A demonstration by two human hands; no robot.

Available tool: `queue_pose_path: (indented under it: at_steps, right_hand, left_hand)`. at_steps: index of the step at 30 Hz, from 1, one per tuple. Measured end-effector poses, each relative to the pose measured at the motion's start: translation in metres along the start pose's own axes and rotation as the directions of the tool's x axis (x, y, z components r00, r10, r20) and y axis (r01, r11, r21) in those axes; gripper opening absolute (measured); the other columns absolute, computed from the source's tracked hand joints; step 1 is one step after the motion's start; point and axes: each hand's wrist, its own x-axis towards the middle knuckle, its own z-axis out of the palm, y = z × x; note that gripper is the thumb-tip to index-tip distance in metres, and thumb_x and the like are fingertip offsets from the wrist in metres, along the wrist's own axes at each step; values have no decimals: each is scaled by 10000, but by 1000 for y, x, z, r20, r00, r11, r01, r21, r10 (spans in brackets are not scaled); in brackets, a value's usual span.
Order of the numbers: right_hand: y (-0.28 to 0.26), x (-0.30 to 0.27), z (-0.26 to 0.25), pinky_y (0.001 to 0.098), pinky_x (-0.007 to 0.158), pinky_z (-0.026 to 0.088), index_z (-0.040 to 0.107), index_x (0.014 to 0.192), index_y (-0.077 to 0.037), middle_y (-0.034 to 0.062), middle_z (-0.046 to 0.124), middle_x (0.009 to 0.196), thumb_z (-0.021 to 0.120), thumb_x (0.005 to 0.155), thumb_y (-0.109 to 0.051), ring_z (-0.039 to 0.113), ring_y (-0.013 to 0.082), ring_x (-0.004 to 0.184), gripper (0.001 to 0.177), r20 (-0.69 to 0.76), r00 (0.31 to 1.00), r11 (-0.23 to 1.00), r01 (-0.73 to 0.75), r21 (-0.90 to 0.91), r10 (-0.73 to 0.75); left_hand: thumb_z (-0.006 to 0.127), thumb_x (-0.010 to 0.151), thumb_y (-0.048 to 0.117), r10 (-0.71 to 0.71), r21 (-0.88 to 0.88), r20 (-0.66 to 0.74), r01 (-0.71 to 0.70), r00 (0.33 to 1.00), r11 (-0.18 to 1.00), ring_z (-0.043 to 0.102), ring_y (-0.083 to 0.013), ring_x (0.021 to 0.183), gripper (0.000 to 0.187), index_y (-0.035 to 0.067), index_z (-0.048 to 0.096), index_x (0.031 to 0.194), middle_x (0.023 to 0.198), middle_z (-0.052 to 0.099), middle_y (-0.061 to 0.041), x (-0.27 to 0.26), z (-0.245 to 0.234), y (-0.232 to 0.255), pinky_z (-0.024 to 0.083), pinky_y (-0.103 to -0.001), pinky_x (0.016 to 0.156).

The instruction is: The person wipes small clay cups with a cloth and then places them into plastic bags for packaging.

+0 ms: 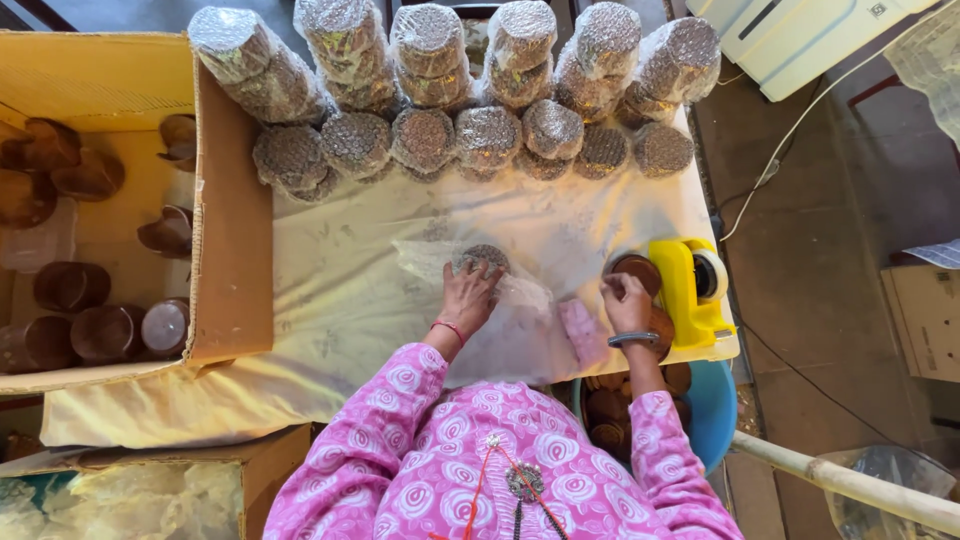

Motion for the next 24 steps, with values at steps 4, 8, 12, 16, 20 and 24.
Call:
queue_pose_path:
  at_steps: [4,8,12,16,20,24]
  right_hand:
    - [-14,-3,32,351,888,580,716,1161,-26,136,763,1087,748,931,-263,740,210,993,332,112,994,993,-12,120,-1]
    - [-36,-9,82,411,938,529,608,1321,9,203,677,1247,824,837,-273,645,286,1137,600,261,961,990,58,126,-89]
    - [-47,-6,93,418,860,538,658,1208,27,217,709,1095,840,816,-327,678,316,1006,559,398,917,995,71,-75,-35]
    - [-39,3,92,376,767,537,740,1042,5,152,740,900,804,819,-312,683,246,838,392,440,893,995,-94,-25,95]
    - [-48,8,95,345,657,526,725,958,19,107,712,766,808,757,-246,657,181,697,343,385,912,975,-195,104,141]
    - [-51,15,112,344,642,538,707,933,39,107,708,752,825,754,-236,661,182,675,349,316,947,988,-100,115,59]
  left_hand:
    - [722,868,340,4,15,-1,-4,1000,1000,474,-336,1369,660,290,480,1480,1480,486,-81,3,4,1,293,-670,1087]
    - [723,869,332,4,13,-1,-4,1000,1000,464,-345,1385,672,277,475,1491,1481,486,-88,1,1,0,287,-673,1095]
    - [715,875,301,8,12,-21,-8,1000,1000,464,-347,1386,657,273,482,1489,1482,488,-92,0,7,1,285,-678,1083]
    - [687,897,268,-8,6,-54,8,999,1000,466,-347,1389,624,270,491,1490,1483,492,-90,0,15,1,284,-681,1078]
    - [630,925,213,-14,49,-92,19,996,999,462,-343,1391,592,281,487,1496,1490,488,-75,4,27,3,273,-695,1091]
    - [585,954,169,-15,91,-122,26,992,995,464,-334,1379,552,288,505,1486,1489,488,-68,5,30,5,273,-710,1097]
